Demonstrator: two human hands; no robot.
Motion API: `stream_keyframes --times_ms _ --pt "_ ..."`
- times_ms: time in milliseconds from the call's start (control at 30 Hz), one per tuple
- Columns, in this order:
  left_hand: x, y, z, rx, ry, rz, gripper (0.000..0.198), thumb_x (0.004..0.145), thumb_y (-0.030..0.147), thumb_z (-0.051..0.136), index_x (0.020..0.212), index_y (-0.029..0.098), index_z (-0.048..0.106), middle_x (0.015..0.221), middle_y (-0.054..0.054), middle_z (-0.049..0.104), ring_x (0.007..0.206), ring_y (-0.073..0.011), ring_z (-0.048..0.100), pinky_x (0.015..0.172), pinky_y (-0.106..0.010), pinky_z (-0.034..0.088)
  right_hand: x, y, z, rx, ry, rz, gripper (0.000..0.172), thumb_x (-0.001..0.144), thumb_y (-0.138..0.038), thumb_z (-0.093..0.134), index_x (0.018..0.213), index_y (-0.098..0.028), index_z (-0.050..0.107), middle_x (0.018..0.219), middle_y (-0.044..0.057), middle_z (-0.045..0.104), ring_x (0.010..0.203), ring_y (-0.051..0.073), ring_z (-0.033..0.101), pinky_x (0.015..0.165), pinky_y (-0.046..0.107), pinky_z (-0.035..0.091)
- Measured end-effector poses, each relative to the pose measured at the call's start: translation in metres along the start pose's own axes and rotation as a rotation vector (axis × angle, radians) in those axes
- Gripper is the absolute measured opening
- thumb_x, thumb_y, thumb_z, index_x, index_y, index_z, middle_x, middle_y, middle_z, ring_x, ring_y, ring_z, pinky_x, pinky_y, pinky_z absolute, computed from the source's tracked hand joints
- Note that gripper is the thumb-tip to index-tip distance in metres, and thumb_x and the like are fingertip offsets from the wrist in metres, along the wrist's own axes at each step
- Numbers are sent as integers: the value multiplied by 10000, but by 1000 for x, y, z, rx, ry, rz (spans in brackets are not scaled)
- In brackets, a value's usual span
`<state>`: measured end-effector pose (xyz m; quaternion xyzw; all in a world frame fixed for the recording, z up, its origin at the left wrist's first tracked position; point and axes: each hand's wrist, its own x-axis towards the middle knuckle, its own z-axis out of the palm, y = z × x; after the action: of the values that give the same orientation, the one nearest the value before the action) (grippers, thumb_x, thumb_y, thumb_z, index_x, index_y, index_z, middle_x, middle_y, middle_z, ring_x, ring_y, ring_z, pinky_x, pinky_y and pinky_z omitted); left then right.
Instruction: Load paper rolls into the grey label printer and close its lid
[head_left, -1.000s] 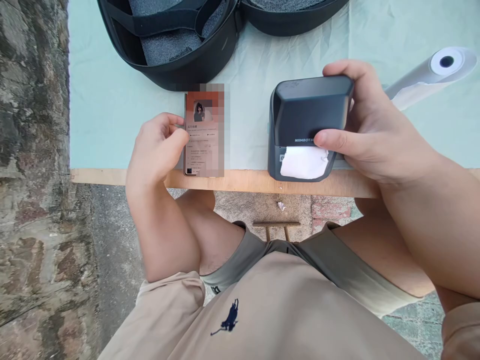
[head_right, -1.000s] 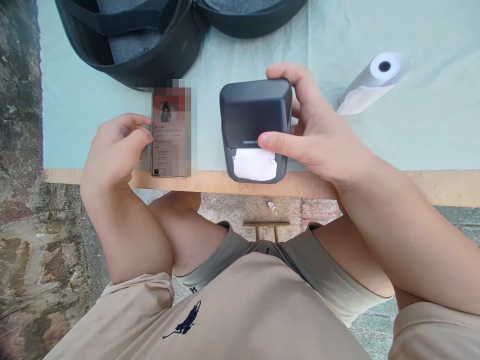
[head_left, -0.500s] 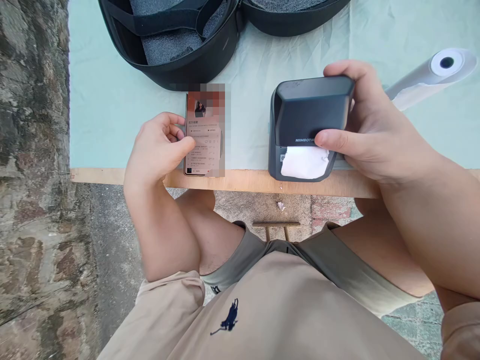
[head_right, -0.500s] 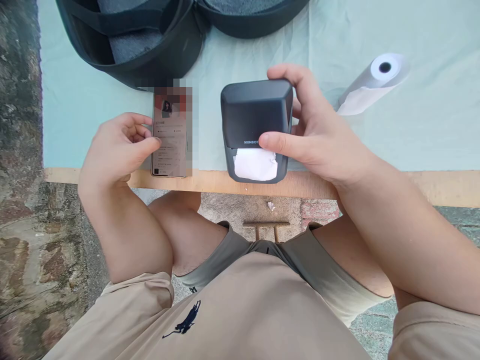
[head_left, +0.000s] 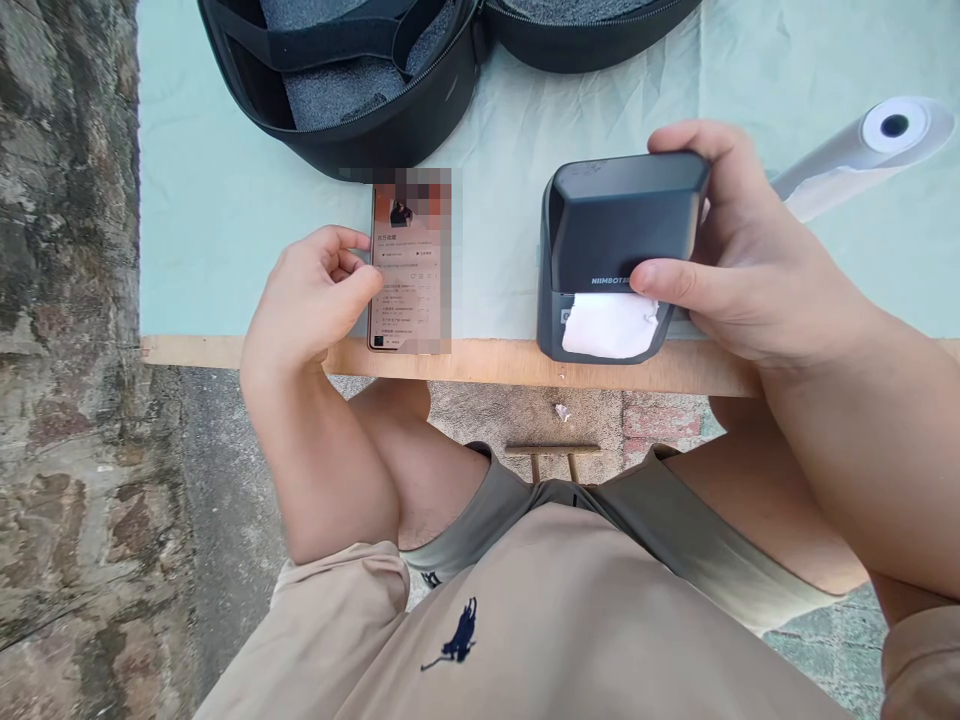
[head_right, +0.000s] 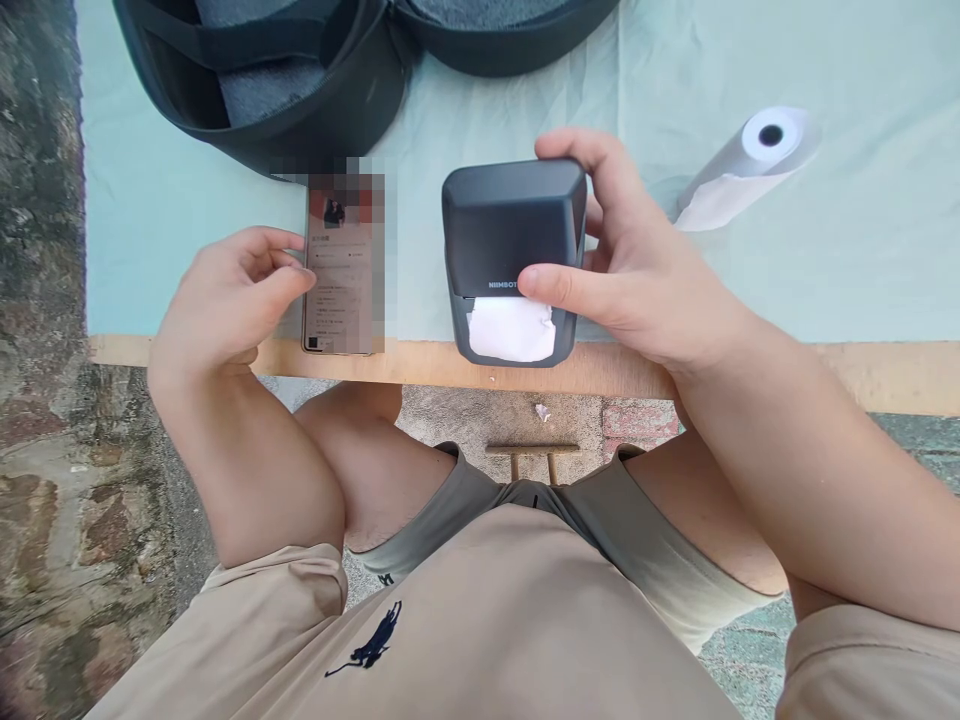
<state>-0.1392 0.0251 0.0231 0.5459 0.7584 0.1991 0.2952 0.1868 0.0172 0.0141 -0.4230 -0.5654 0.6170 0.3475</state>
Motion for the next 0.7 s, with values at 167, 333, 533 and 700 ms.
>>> stream_keyframes --times_ms 167,333,533,700 --pt "-2 2 -3 18 -29 15 351 648 133 633 993 181 676 745 24 573 642 -118 466 646 -310 363 0 0 0 4 -7 -3 682 757 -411 823 1314 -402 428 1096 -26 551 1081 114 611 693 170 633" --pt "-9 11 -6 47 -100 2 380 706 213 656 1085 183 648 788 27 553 681 -112 448 682 -300 365 0 0 -1 3 -5 -4 696 753 -422 825 1320 -389 423 1102 -31 554 1063 108 612 695 169 621" --pt "-12 16 -7 -60 -72 -73 222 807 222 524 979 226 665 787 10 540 758 -151 445 755 -326 348 1 0 0 6 -5 0 687 755 -403 827 1313 -389 426 1083 -27 552 1043 100 609 686 155 611" --pt "-6 8 -6 -86 -80 -52 211 827 202 461 915 209 652 823 -9 556 743 -142 418 738 -332 318 0 0 0 19 -2 1 681 759 -384 825 1311 -381 426 1091 -24 546 1040 98 599 688 155 606"
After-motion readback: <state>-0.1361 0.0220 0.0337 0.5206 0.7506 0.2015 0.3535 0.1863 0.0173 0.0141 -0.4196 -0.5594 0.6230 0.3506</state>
